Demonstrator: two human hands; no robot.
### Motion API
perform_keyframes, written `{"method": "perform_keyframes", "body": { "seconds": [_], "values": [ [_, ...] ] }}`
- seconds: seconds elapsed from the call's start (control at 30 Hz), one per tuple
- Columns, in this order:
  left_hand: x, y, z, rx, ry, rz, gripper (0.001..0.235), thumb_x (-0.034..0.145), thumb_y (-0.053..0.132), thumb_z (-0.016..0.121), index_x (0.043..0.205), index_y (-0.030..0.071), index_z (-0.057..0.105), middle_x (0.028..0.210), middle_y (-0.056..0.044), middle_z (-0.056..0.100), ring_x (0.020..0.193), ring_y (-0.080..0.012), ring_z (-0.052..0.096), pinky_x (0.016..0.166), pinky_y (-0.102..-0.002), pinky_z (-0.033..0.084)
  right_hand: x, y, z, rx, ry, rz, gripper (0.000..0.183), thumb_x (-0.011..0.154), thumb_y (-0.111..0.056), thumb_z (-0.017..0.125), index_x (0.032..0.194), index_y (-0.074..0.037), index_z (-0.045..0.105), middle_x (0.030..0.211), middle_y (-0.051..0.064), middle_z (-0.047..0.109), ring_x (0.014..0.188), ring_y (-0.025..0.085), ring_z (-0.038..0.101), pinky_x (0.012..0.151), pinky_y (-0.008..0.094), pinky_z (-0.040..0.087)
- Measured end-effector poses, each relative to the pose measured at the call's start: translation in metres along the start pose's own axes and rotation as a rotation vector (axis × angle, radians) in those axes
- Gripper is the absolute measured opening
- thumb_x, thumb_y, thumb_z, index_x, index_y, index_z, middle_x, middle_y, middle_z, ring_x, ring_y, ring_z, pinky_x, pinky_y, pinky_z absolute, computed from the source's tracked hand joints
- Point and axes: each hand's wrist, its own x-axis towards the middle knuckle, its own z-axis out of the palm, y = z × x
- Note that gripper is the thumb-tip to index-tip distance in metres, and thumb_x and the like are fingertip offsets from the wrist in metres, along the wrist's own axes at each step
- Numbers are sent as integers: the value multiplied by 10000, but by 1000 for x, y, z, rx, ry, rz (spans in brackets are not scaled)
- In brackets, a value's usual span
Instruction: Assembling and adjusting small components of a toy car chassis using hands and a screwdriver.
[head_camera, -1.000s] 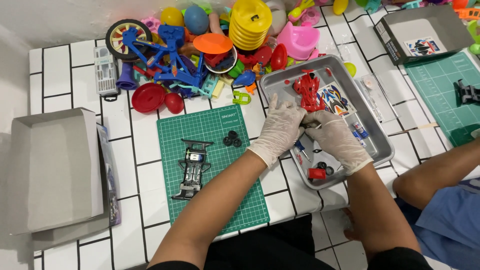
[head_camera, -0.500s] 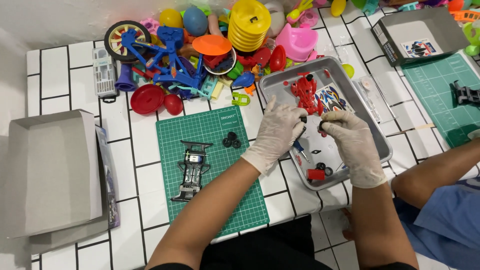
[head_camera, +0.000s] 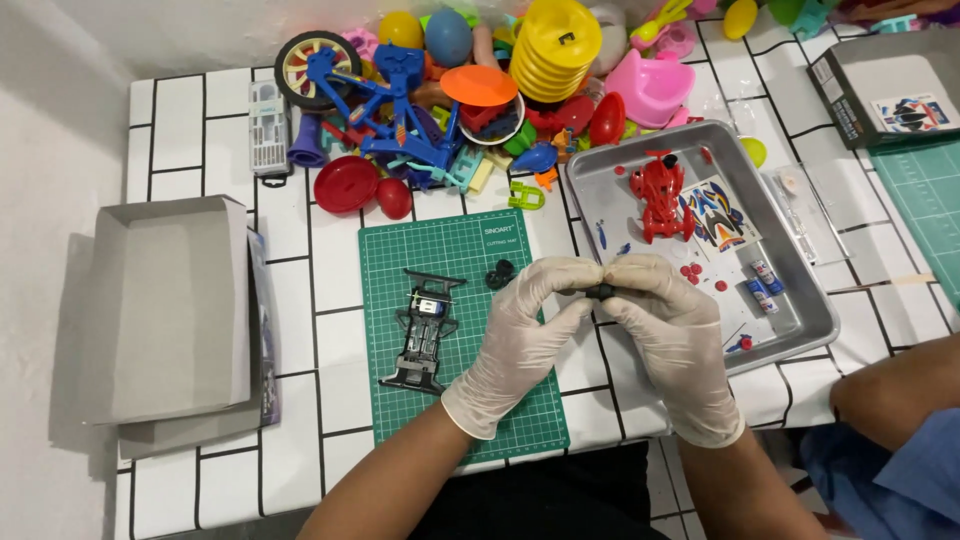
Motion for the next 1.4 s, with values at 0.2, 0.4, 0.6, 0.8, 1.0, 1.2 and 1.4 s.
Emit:
{"method": "perform_keyframes", "body": {
  "seconds": [0.2, 0.4, 0.6, 0.8, 1.0, 1.2, 1.4],
  "values": [
    [-5, 6, -11, -11, 54, 44, 240, 871, 39, 780, 1100, 101, 749, 1087, -74, 734, 1015, -177, 710, 904, -317, 575, -10, 4, 15, 178, 75, 63, 381, 822, 68, 733, 1185, 96, 623, 1124, 220, 678, 1057, 297, 729, 935, 371, 623],
    [-13, 0, -14, -38, 119, 77, 234, 852, 44, 804, 1077, 77, 750, 1066, -81, 738, 1004, -184, 718, 888, -327, 585, -14, 10, 21, 183, 98, 61, 380, 813, 87, 737, 1173, 81, 616, 1106, 233, 701, 1035, 310, 739, 912, 402, 632],
    [-7, 10, -20, 30, 115, 200, 179, 823, 7, 821, 988, 52, 767, 973, -118, 749, 919, -257, 756, 844, -366, 616, -14, -2, 26, -44, 80, -76, 275, 758, 39, 811, 1001, 100, 697, 1023, 222, 692, 1011, 306, 737, 864, 364, 624],
    [-10, 7, -19, 79, 131, 266, 159, 844, 15, 806, 998, 37, 771, 969, -143, 745, 912, -287, 761, 819, -376, 623, -15, -3, 32, -137, 50, -279, 297, 751, -15, 841, 1009, 78, 728, 986, 210, 670, 990, 305, 717, 871, 395, 618],
    [-17, 9, -19, -103, 122, 140, 291, 864, 97, 797, 1138, 21, 735, 1100, -160, 740, 1051, -277, 732, 923, -415, 594, -15, -4, 32, -70, 39, -206, 431, 754, -59, 839, 1129, 80, 678, 1078, 198, 664, 1017, 273, 709, 844, 377, 633],
    [-18, 20, -23, -72, 49, 194, 489, 828, 56, 817, 1278, -14, 640, 1158, -178, 745, 1090, -291, 730, 977, -439, 566, -11, -14, 27, -239, -50, -275, 435, 681, -92, 893, 1059, 66, 748, 1017, 206, 682, 934, 263, 707, 812, 357, 618],
    [-28, 26, -28, 157, -7, 327, 433, 961, 74, 730, 1351, 23, 550, 1330, -182, 650, 1142, -284, 744, 1061, -372, 634, -12, -14, 12, -356, -247, -439, 372, 822, -32, 802, 1166, -13, 663, 1105, 154, 694, 1029, 264, 684, 944, 348, 595]
  ]
}}
